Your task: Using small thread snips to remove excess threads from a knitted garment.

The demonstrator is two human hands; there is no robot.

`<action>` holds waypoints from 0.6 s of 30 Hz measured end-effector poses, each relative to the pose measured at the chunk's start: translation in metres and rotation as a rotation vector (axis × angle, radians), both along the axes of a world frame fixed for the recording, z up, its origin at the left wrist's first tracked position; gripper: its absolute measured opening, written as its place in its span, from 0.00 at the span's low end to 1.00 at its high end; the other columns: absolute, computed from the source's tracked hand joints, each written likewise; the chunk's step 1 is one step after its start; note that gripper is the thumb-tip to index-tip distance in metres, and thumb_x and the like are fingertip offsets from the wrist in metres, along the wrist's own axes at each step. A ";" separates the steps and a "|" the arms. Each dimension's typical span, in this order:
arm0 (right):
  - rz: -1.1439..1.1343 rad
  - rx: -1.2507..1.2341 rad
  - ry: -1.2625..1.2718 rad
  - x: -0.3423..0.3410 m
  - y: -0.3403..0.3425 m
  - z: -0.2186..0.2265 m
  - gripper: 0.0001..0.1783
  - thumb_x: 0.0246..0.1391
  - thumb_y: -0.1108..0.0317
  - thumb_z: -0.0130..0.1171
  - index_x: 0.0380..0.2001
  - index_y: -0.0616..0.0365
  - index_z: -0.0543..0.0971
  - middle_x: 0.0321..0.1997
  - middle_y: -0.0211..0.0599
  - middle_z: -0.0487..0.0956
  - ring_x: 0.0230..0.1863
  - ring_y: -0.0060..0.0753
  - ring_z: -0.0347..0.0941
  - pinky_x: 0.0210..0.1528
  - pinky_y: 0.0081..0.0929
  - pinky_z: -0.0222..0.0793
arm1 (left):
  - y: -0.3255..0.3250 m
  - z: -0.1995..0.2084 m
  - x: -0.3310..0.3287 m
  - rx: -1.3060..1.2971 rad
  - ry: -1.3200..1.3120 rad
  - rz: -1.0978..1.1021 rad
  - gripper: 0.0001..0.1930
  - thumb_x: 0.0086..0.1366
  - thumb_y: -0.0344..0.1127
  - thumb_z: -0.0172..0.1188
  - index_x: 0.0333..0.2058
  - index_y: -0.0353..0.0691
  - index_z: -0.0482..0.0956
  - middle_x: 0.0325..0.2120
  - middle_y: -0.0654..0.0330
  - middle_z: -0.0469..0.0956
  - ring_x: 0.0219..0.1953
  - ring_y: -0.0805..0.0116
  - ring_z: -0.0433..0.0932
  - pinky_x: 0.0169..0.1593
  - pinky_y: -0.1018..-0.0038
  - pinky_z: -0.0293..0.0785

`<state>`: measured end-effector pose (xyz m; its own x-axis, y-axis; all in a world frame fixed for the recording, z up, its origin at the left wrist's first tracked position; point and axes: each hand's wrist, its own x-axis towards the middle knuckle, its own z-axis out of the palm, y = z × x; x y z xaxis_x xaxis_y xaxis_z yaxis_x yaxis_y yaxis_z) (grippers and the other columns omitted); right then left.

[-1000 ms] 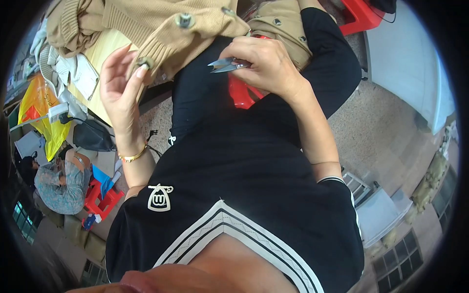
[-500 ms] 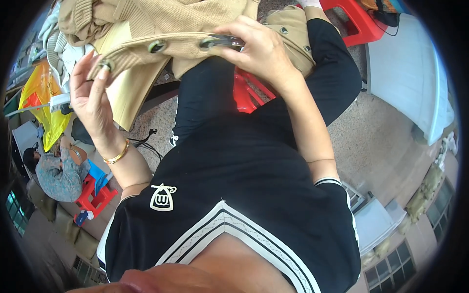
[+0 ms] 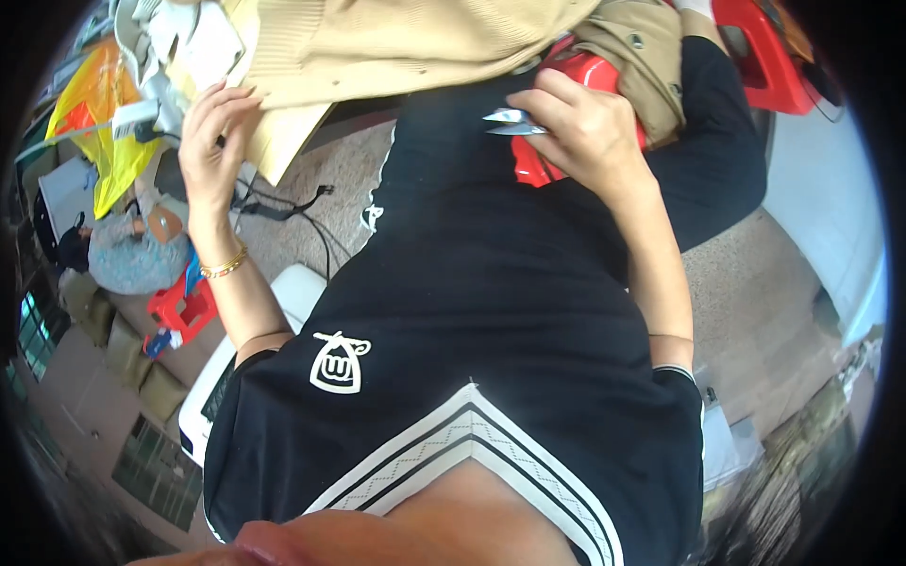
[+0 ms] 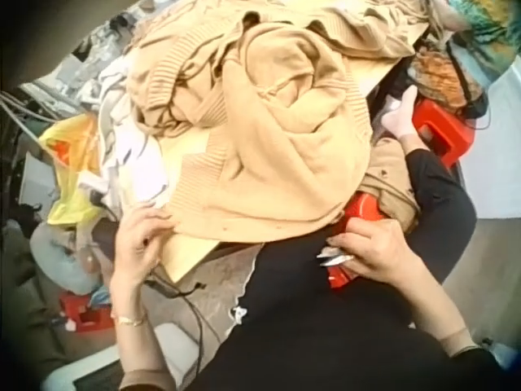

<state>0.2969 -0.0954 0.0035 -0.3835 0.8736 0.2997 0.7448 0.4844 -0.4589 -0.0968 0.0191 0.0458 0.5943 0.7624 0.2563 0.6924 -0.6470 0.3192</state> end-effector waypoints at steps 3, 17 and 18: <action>-0.059 -0.068 0.109 -0.005 -0.005 -0.004 0.14 0.39 0.69 0.70 0.35 0.50 0.83 0.25 0.29 0.73 0.23 0.31 0.74 0.24 0.28 0.70 | -0.013 -0.003 -0.014 -0.014 -0.050 0.080 0.12 0.53 0.18 0.58 0.35 0.40 0.84 0.41 0.60 0.83 0.53 0.56 0.77 0.58 0.65 0.70; -0.138 -0.162 0.224 -0.007 -0.006 -0.035 0.13 0.41 0.75 0.68 0.35 0.56 0.83 0.23 0.34 0.72 0.20 0.32 0.71 0.24 0.28 0.66 | -0.010 -0.018 -0.008 -0.181 -0.253 0.482 0.08 0.64 0.28 0.61 0.41 0.39 0.83 0.34 0.61 0.81 0.34 0.74 0.77 0.39 0.78 0.74; -0.141 -0.157 0.226 -0.008 -0.005 -0.036 0.14 0.41 0.75 0.68 0.35 0.56 0.83 0.23 0.34 0.72 0.20 0.32 0.70 0.24 0.28 0.66 | -0.012 -0.023 -0.011 -0.265 -0.308 0.571 0.10 0.64 0.31 0.62 0.43 0.37 0.83 0.33 0.65 0.78 0.31 0.80 0.73 0.36 0.81 0.71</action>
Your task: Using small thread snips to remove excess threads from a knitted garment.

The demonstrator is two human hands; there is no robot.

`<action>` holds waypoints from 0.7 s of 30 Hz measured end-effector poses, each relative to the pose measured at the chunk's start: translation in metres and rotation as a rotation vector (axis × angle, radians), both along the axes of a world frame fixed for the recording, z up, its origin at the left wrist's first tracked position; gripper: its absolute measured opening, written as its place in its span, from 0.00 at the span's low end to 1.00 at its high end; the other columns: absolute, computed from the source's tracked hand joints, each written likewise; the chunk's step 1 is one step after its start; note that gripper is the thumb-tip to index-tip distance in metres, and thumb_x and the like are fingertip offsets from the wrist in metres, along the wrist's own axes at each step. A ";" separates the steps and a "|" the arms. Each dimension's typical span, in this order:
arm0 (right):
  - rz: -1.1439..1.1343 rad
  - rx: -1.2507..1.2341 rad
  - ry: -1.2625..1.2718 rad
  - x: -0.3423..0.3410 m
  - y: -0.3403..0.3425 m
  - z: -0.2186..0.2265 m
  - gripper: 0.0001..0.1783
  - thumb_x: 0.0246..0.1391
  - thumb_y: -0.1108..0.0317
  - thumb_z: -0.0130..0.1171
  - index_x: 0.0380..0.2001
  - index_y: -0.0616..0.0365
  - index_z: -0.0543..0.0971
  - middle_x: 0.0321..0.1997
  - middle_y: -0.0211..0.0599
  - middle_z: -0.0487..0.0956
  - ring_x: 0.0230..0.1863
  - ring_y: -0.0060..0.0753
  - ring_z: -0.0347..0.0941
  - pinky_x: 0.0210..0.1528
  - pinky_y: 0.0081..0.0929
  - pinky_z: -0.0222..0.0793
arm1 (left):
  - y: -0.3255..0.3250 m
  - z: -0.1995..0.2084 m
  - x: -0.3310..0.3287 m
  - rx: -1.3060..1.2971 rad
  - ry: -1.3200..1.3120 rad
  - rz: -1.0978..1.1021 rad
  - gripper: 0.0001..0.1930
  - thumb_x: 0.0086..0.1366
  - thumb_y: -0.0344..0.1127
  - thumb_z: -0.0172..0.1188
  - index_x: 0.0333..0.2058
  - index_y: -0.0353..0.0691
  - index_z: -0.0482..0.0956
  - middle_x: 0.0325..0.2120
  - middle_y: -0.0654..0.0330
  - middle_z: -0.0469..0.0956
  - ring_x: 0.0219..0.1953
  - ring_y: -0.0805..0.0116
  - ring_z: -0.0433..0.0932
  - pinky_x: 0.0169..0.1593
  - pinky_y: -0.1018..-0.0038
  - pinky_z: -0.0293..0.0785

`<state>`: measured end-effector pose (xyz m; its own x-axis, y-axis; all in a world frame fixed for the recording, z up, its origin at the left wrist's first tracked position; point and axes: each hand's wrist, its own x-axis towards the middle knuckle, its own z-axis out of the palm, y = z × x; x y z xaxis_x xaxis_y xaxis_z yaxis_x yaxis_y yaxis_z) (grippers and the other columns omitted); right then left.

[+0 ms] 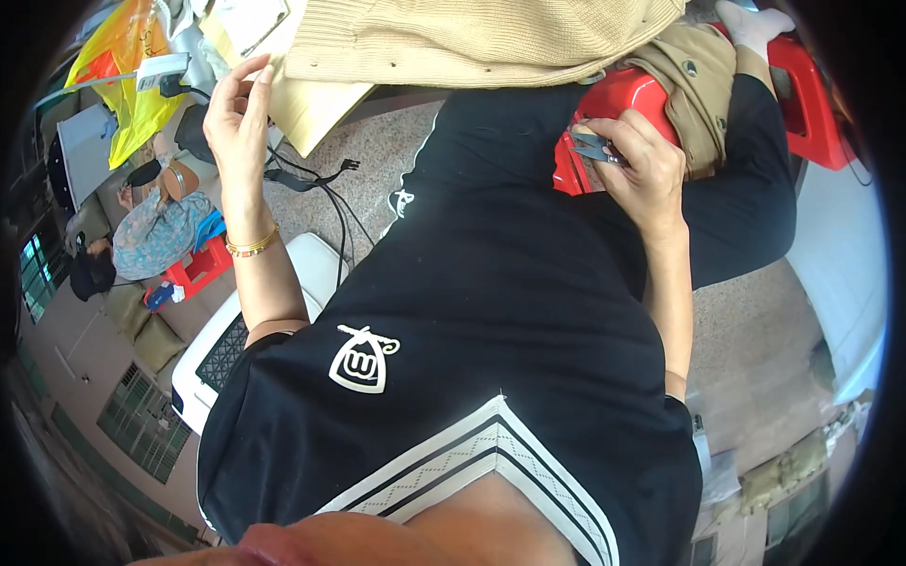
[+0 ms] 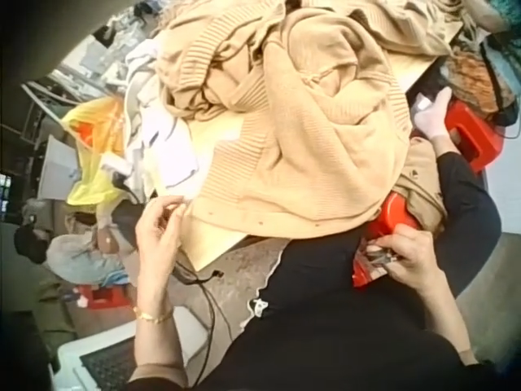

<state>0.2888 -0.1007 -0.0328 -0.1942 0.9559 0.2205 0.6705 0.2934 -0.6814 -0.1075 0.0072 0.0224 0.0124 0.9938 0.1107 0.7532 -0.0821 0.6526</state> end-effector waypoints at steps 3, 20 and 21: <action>0.016 -0.032 0.032 0.000 0.002 0.005 0.18 0.42 0.74 0.70 0.40 0.56 0.83 0.24 0.33 0.72 0.21 0.28 0.69 0.24 0.25 0.65 | -0.005 0.000 0.018 -0.058 -0.117 0.008 0.15 0.64 0.38 0.65 0.45 0.34 0.81 0.31 0.65 0.77 0.30 0.80 0.71 0.36 0.81 0.71; 0.331 0.146 0.234 -0.104 0.072 0.085 0.27 0.44 0.74 0.71 0.51 0.55 0.82 0.34 0.33 0.75 0.29 0.25 0.71 0.29 0.21 0.66 | -0.008 0.026 0.026 -0.377 -0.921 -0.156 0.09 0.67 0.30 0.61 0.43 0.34 0.76 0.39 0.58 0.82 0.39 0.74 0.81 0.45 0.76 0.78; 0.333 0.207 0.259 -0.112 0.077 0.086 0.25 0.43 0.75 0.71 0.49 0.54 0.83 0.34 0.32 0.75 0.28 0.25 0.70 0.29 0.22 0.66 | -0.009 0.025 0.026 -0.377 -0.929 -0.152 0.09 0.67 0.30 0.61 0.43 0.34 0.76 0.39 0.58 0.82 0.39 0.74 0.81 0.45 0.76 0.78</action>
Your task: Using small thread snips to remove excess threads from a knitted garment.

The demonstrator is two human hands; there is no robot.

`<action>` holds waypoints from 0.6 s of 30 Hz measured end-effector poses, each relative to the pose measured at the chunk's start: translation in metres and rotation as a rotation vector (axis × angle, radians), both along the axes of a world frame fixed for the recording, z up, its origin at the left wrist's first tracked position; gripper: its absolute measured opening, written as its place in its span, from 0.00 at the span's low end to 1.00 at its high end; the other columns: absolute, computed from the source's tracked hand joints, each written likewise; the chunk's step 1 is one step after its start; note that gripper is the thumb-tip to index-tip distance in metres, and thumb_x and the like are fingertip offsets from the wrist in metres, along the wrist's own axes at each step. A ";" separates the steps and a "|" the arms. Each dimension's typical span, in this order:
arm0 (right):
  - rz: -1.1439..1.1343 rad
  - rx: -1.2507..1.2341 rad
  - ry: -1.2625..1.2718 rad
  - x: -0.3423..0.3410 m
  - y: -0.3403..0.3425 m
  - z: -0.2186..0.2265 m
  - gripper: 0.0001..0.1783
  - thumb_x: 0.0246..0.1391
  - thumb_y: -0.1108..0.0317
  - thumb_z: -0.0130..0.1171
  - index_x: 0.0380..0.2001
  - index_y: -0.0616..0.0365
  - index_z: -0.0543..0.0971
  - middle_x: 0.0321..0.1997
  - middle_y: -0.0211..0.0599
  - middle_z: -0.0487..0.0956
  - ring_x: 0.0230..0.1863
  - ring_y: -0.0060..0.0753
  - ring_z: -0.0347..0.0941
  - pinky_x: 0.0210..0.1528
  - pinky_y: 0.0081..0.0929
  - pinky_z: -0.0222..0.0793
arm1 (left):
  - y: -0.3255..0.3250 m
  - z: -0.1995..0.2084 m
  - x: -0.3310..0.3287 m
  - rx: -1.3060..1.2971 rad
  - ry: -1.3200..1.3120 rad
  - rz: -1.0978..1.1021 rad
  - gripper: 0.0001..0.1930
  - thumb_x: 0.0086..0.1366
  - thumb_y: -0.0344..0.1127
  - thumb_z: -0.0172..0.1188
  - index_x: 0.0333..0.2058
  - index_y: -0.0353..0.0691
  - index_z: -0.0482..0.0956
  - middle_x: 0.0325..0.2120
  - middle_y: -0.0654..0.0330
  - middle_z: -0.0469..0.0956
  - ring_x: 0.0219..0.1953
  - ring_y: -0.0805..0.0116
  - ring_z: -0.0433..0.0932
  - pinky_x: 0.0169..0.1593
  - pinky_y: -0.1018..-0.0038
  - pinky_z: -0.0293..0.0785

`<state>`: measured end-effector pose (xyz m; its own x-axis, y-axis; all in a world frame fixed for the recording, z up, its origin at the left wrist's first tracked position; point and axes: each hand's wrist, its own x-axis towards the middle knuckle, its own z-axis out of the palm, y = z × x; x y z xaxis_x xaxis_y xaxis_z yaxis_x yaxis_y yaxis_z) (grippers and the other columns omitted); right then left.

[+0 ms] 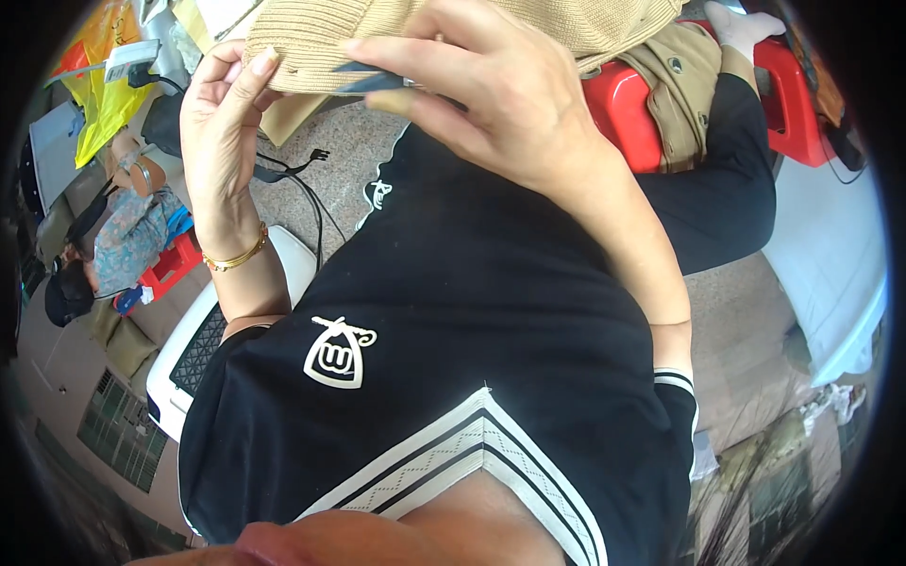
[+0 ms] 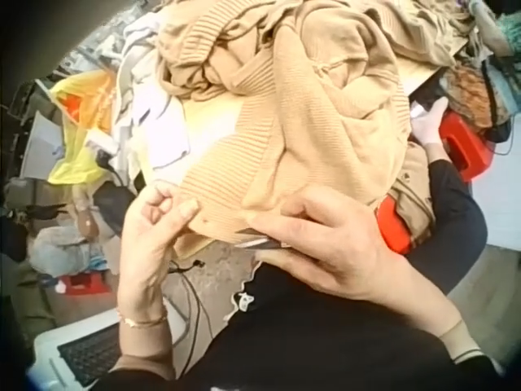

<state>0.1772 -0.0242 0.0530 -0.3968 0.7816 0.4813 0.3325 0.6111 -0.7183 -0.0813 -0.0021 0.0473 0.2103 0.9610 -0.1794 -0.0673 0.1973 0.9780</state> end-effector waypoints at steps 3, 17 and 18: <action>-0.027 -0.068 0.001 -0.006 0.001 0.015 0.24 0.44 0.72 0.71 0.48 0.55 0.82 0.31 0.32 0.74 0.28 0.31 0.72 0.28 0.27 0.67 | -0.002 -0.006 -0.002 -0.022 -0.043 0.056 0.09 0.66 0.27 0.62 0.44 0.33 0.76 0.38 0.58 0.82 0.39 0.74 0.81 0.45 0.76 0.79; -0.141 -0.011 -0.135 -0.018 -0.007 0.012 0.21 0.41 0.73 0.69 0.43 0.55 0.82 0.30 0.31 0.72 0.29 0.32 0.73 0.27 0.27 0.69 | -0.012 -0.011 0.015 0.050 -0.083 0.068 0.09 0.65 0.24 0.62 0.43 0.32 0.75 0.36 0.56 0.82 0.37 0.74 0.82 0.42 0.79 0.79; -0.148 0.005 -0.132 -0.019 -0.008 0.012 0.20 0.41 0.73 0.69 0.42 0.55 0.82 0.30 0.31 0.72 0.29 0.32 0.73 0.27 0.27 0.68 | -0.014 -0.012 0.015 0.044 -0.086 0.069 0.09 0.65 0.25 0.62 0.43 0.32 0.76 0.36 0.56 0.83 0.37 0.74 0.82 0.42 0.79 0.80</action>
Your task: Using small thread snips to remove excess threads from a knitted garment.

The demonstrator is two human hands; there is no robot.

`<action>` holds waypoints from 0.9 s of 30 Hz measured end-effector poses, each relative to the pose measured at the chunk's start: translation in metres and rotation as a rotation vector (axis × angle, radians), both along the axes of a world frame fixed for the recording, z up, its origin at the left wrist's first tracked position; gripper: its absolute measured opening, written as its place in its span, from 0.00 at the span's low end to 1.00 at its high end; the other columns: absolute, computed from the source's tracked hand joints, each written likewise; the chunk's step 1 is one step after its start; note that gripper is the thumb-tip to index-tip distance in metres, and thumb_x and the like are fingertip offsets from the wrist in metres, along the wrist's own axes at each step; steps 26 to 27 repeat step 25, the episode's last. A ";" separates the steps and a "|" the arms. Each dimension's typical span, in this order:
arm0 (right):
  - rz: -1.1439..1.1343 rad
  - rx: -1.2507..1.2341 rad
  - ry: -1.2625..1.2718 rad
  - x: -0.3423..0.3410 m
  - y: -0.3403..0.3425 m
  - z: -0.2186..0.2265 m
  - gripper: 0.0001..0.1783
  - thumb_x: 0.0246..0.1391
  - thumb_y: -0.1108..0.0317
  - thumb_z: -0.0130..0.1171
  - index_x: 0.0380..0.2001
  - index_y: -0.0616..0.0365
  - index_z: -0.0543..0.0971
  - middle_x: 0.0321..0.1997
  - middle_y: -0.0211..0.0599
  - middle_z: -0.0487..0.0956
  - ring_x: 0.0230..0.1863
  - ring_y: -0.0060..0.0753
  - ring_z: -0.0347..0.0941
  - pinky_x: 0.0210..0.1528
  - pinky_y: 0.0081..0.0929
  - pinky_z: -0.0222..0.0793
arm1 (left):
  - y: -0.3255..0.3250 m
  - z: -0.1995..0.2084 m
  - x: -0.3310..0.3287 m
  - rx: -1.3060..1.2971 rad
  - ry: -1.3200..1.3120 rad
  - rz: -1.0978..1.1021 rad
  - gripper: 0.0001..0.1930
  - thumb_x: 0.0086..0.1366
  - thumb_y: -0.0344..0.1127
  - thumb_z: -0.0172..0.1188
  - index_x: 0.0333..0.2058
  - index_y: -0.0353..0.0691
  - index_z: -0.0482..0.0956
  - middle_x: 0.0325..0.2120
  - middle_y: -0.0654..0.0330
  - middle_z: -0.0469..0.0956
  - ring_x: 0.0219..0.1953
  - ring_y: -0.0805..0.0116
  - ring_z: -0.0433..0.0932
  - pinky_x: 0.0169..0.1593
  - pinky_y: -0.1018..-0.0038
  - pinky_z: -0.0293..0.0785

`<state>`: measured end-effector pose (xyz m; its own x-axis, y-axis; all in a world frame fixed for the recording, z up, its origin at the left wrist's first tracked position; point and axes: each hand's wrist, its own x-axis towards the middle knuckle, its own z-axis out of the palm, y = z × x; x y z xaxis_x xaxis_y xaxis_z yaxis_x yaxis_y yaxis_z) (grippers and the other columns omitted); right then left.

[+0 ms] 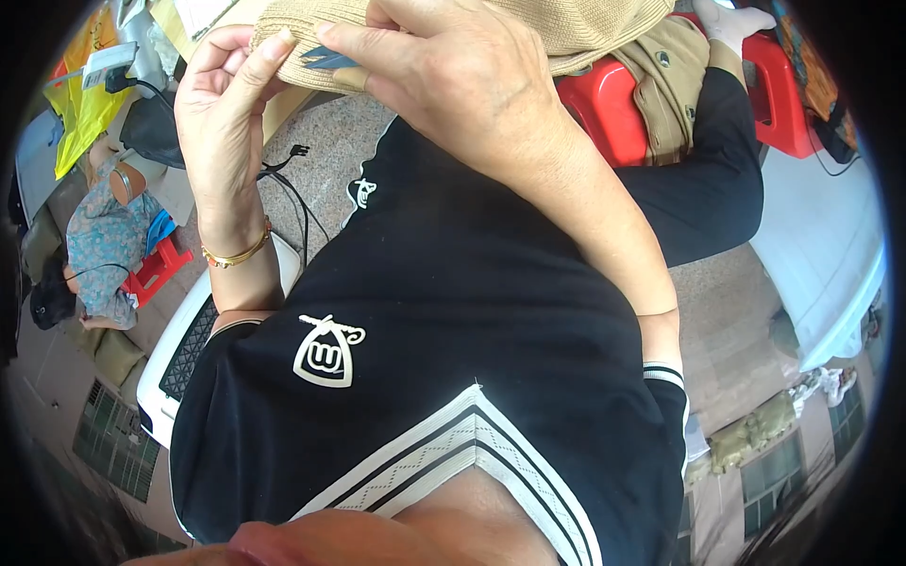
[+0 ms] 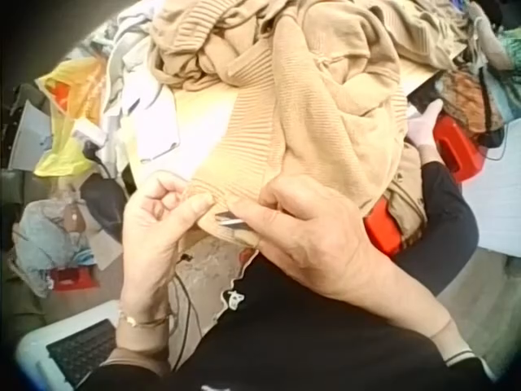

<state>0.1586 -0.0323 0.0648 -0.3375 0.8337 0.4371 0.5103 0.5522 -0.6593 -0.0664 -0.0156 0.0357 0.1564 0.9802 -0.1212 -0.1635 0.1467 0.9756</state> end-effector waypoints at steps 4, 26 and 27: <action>-0.017 0.038 -0.033 -0.001 -0.003 -0.004 0.19 0.39 0.74 0.69 0.40 0.55 0.83 0.30 0.31 0.72 0.28 0.31 0.73 0.26 0.27 0.68 | -0.004 -0.005 0.001 -0.009 -0.001 0.003 0.09 0.65 0.25 0.62 0.43 0.32 0.76 0.36 0.56 0.83 0.37 0.74 0.82 0.41 0.79 0.80; -0.645 -0.042 0.249 0.137 0.048 -0.054 0.40 0.47 0.67 0.69 0.65 0.55 0.68 0.32 0.33 0.69 0.31 0.28 0.66 0.35 0.22 0.66 | 0.053 0.017 0.027 0.350 0.423 0.257 0.21 0.62 0.23 0.62 0.54 0.32 0.72 0.53 0.53 0.76 0.56 0.65 0.73 0.61 0.69 0.68; -0.645 -0.042 0.249 0.137 0.048 -0.054 0.40 0.47 0.67 0.69 0.65 0.55 0.68 0.32 0.33 0.69 0.31 0.28 0.66 0.35 0.22 0.66 | 0.053 0.017 0.027 0.350 0.423 0.257 0.21 0.62 0.23 0.62 0.54 0.32 0.72 0.53 0.53 0.76 0.56 0.65 0.73 0.61 0.69 0.68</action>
